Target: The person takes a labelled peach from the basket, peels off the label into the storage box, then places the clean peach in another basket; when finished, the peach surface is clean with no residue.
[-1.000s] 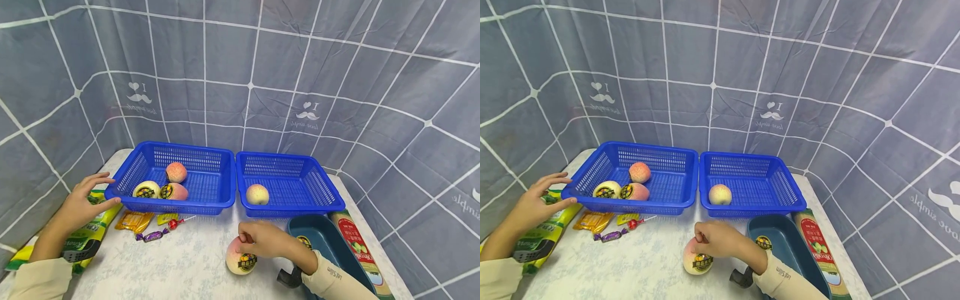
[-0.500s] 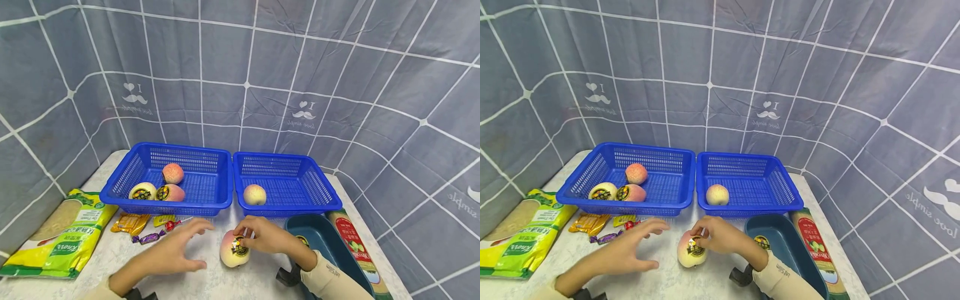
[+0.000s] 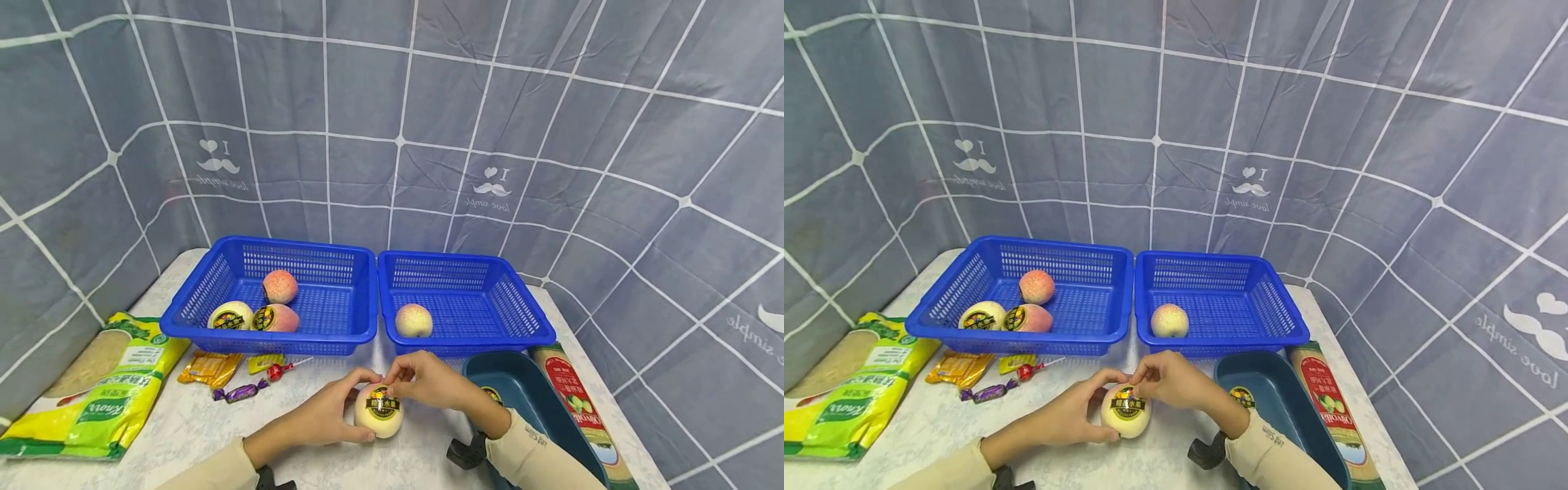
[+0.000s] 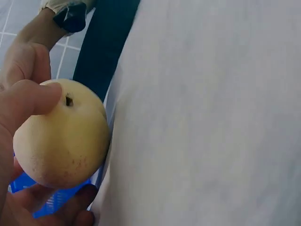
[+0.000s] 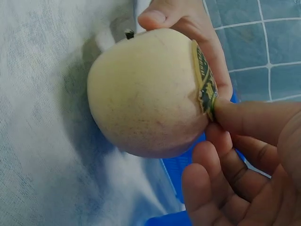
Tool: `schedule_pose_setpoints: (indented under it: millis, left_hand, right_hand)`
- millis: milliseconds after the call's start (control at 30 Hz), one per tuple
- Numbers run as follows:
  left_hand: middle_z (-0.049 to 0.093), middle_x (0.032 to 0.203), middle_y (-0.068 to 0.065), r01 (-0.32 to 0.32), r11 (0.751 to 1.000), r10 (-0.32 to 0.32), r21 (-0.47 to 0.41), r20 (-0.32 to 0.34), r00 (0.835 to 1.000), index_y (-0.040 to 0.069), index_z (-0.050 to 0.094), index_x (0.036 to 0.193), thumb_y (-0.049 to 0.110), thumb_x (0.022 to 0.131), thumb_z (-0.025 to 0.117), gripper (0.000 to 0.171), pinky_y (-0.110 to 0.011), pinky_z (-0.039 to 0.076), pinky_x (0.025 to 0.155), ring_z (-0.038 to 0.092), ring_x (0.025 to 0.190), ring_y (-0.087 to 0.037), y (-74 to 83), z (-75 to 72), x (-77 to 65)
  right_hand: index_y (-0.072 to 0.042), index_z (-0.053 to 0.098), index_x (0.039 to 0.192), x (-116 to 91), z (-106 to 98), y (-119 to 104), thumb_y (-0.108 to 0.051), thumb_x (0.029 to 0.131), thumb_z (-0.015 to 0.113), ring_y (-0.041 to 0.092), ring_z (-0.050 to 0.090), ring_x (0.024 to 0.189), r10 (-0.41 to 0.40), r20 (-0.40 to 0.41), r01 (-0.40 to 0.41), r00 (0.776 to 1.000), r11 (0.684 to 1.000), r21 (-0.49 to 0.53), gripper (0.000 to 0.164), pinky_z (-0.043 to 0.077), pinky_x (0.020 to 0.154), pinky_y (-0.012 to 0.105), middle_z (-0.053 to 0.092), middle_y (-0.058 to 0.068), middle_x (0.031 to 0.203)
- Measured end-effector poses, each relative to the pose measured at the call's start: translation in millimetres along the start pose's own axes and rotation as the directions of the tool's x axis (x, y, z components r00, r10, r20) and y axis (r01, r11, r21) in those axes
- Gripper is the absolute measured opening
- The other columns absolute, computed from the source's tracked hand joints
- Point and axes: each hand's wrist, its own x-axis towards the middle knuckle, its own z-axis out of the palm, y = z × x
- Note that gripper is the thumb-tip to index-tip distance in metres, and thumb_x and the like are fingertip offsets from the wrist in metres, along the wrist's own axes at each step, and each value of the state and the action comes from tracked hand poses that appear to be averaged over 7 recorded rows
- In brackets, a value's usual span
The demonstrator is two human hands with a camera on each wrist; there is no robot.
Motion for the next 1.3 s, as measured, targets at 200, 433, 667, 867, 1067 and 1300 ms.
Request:
schedule_pose_setpoints:
  millis: [200,433,667,867,1067,1300]
  left_hand:
    - [0.056,0.135,-0.002,0.013,0.999,-0.014,-0.038,-0.026,1.0,0.019,0.047,0.135,0.024,0.077,0.09,0.072,-0.033,0.054,0.089,0.065,0.104,-0.014,-1.1,5.3,1.8]
    - [0.057,0.133,-0.001,0.046,0.996,-0.048,-0.081,-0.023,0.999,0.019,0.047,0.135,0.024,0.077,0.09,0.072,-0.032,0.055,0.086,0.067,0.101,-0.015,-3.6,6.9,1.0]
    - [0.056,0.134,-0.003,0.077,0.992,-0.079,-0.104,-0.02,0.997,0.022,0.047,0.135,0.026,0.078,0.089,0.071,-0.032,0.054,0.082,0.067,0.099,-0.015,-6.1,5.1,1.8]
    - [0.055,0.135,-0.004,0.098,0.993,-0.1,-0.062,-0.026,0.995,0.02,0.048,0.134,0.028,0.078,0.09,0.07,-0.034,0.053,0.085,0.066,0.099,-0.015,-4.3,2.7,2.5]
    - [0.054,0.135,-0.003,0.107,0.992,-0.108,-0.072,-0.015,0.994,0.02,0.048,0.134,0.028,0.079,0.089,0.07,-0.035,0.053,0.086,0.065,0.101,-0.016,-2.5,2.7,3.7]
    - [0.055,0.135,-0.002,0.113,0.989,-0.116,-0.09,-0.029,0.993,0.02,0.049,0.135,0.028,0.078,0.089,0.07,-0.035,0.052,0.087,0.065,0.101,-0.016,-4.1,2.8,1.6]
  right_hand:
    - [-0.013,0.073,0.089,-2,1,1,-0.004,0.09,0.074,0.007,0.056,0.07,0.028,0.015,-0.029,0.999,0.998,0.054,0.01,0.046,0.06,0.022,0.065,-0.007,0.078]
    - [-0.01,0.072,0.086,-5,0,-4,-0.001,0.089,0.071,0.006,0.054,0.068,0.041,0.014,-0.042,0.999,0.993,0.106,0.01,0.043,0.058,0.021,0.064,-0.005,0.075]
    - [-0.007,0.073,0.091,-16,-21,-18,-0.005,0.093,0.07,0.009,0.057,0.074,-0.006,0.004,0.005,1.0,0.988,0.154,0.004,0.046,0.062,0.022,0.067,-0.003,0.081]
    - [-0.009,0.075,0.096,-54,-75,-17,-0.012,0.096,0.071,0.018,0.063,0.08,-0.01,-0.12,0.025,0.993,0.992,0.127,0.005,0.054,0.069,0.031,0.069,0.005,0.088]
    - [-0.004,0.072,0.098,-103,-115,21,-0.01,0.098,0.067,0.02,0.065,0.084,0.152,-0.148,-0.142,0.977,0.987,0.075,0.008,0.055,0.076,0.03,0.069,0.008,0.091]
    - [0.001,0.071,0.091,-118,-114,71,0.0,0.095,0.065,0.014,0.062,0.076,0.225,-0.128,-0.223,0.966,0.974,0.027,0.007,0.054,0.07,0.029,0.07,0.009,0.085]
